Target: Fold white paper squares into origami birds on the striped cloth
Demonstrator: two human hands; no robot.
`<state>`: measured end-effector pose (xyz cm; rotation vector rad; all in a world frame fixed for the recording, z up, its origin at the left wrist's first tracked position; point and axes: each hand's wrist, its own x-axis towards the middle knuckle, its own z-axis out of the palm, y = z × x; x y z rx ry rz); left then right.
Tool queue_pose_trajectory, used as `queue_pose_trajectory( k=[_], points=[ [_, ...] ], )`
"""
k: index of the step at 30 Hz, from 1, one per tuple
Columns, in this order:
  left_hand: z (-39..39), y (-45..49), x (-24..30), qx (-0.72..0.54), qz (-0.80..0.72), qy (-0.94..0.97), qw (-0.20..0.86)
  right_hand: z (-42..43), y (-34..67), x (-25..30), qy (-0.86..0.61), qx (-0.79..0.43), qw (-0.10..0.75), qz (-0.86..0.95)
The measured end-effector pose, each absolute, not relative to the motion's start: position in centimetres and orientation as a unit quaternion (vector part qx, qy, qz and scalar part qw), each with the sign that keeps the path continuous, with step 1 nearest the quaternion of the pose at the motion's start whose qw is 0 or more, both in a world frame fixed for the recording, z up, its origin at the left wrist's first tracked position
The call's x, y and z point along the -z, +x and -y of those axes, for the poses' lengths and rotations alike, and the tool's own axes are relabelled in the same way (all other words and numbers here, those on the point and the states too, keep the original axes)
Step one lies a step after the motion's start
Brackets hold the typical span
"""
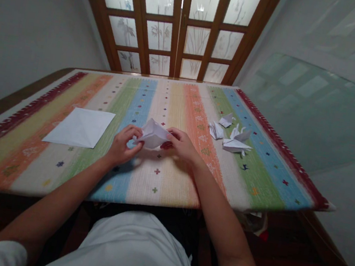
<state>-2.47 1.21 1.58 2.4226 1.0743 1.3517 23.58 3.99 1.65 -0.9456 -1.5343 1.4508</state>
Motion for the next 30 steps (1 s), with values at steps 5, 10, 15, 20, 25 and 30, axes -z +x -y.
queue_pose_trajectory(
  k=[5, 10, 15, 20, 25, 30],
  points=[
    [-1.8, -2.0, -0.9, -0.522, -0.413, 0.724, 0.183, -4.0, 23.6, -1.8, -0.361, -0.575, 0.391, 0.622],
    [-1.5, -1.9, -1.4, -0.505, -0.401, 0.736, 0.209, -3.9, 23.4, -1.6, -0.383, -0.51, 0.409, 0.653],
    [-1.3, -1.9, -1.6, -0.432, -0.37, 0.788, 0.233, -3.4, 23.1, -1.6, -0.38, -0.565, 0.409, 0.608],
    [-1.8, -2.2, -0.7, -0.407, -0.397, 0.796, 0.208, -3.8, 23.1, -0.9, -0.401, -0.47, 0.404, 0.674],
    [-2.0, -2.5, 0.0, -0.365, -0.422, 0.824, 0.102, -4.7, 22.8, 1.0, -0.469, -0.354, 0.395, 0.706],
    [-1.3, -2.1, -0.1, -0.276, -0.413, 0.861, 0.106, -4.2, 22.8, 0.5, -0.456, -0.34, 0.308, 0.762]
  ],
)
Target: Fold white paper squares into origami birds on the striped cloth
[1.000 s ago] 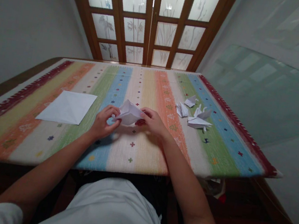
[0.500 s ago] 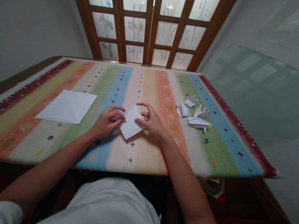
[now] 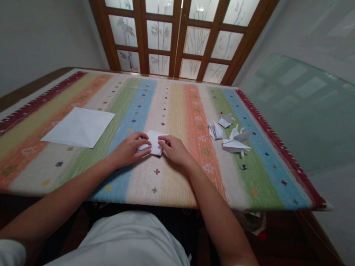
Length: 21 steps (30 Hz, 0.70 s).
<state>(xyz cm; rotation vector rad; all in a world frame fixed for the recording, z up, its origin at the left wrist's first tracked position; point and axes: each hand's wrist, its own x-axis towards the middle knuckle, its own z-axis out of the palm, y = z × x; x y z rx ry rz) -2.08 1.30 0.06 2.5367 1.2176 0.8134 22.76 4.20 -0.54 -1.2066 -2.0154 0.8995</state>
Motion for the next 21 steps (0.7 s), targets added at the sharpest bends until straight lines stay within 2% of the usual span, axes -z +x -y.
queue_pose_trajectory(
  k=[5, 12, 17, 21],
  points=[
    [-0.7, -2.0, -0.5, -0.21, -0.409, 0.878, 0.131, -3.6, 24.6, -1.1, -0.43, -0.357, 0.186, 0.808],
    [-0.6, -2.1, -0.9, -0.195, -0.406, 0.885, 0.116, -3.9, 24.4, -1.5, -0.359, -0.307, 0.267, 0.84],
    [-0.7, -2.0, -1.0, -0.203, -0.387, 0.892, 0.116, -3.8, 23.9, -1.4, -0.333, -0.33, 0.237, 0.851],
    [-0.8, -1.8, -1.0, -0.195, -0.396, 0.892, 0.099, -3.7, 24.0, -1.2, -0.346, -0.343, 0.251, 0.837]
  ],
)
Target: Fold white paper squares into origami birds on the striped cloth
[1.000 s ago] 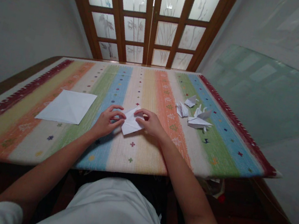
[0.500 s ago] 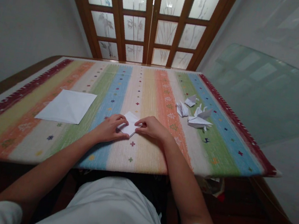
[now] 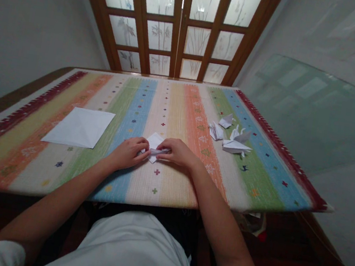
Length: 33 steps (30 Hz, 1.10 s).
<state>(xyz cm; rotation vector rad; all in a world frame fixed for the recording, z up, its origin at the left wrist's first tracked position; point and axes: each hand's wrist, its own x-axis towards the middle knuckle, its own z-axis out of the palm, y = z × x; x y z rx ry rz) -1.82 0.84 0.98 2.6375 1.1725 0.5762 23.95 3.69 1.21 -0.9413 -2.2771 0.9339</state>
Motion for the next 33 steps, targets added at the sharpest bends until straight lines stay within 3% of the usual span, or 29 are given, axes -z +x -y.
queue_pose_trajectory(
  k=[6, 16, 33],
  points=[
    [-0.9, -1.7, -0.6, -0.212, -0.441, 0.865, 0.115, -3.7, 23.3, -0.4, -0.393, -0.359, 0.28, 0.799],
    [-1.6, -1.8, 0.5, -0.227, -0.417, 0.874, 0.104, -4.2, 22.7, 1.1, -0.461, -0.239, 0.317, 0.793],
    [-1.2, -1.6, 0.4, -0.241, -0.46, 0.844, 0.134, -4.1, 22.4, 0.7, -0.433, -0.265, 0.332, 0.795]
  ],
)
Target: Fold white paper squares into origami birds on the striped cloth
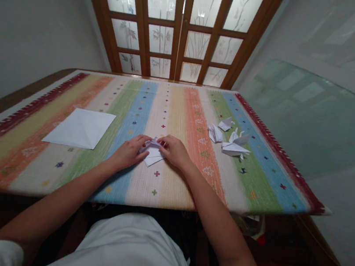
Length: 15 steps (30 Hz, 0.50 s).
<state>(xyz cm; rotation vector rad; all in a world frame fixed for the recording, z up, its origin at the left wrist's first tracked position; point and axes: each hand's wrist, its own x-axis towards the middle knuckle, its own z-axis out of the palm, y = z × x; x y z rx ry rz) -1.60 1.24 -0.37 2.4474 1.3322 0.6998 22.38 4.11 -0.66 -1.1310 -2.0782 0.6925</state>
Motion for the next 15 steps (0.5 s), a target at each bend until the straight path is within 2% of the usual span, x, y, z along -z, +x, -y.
queue_pose_trajectory(
  k=[9, 15],
  points=[
    [-1.3, -1.7, 0.3, -0.249, -0.442, 0.851, 0.132, -3.8, 22.7, 0.0, -0.408, -0.252, 0.335, 0.811],
    [-1.5, -1.6, 0.4, -0.219, -0.432, 0.867, 0.115, -4.2, 22.7, 1.2, -0.466, -0.236, 0.297, 0.799]
  ],
)
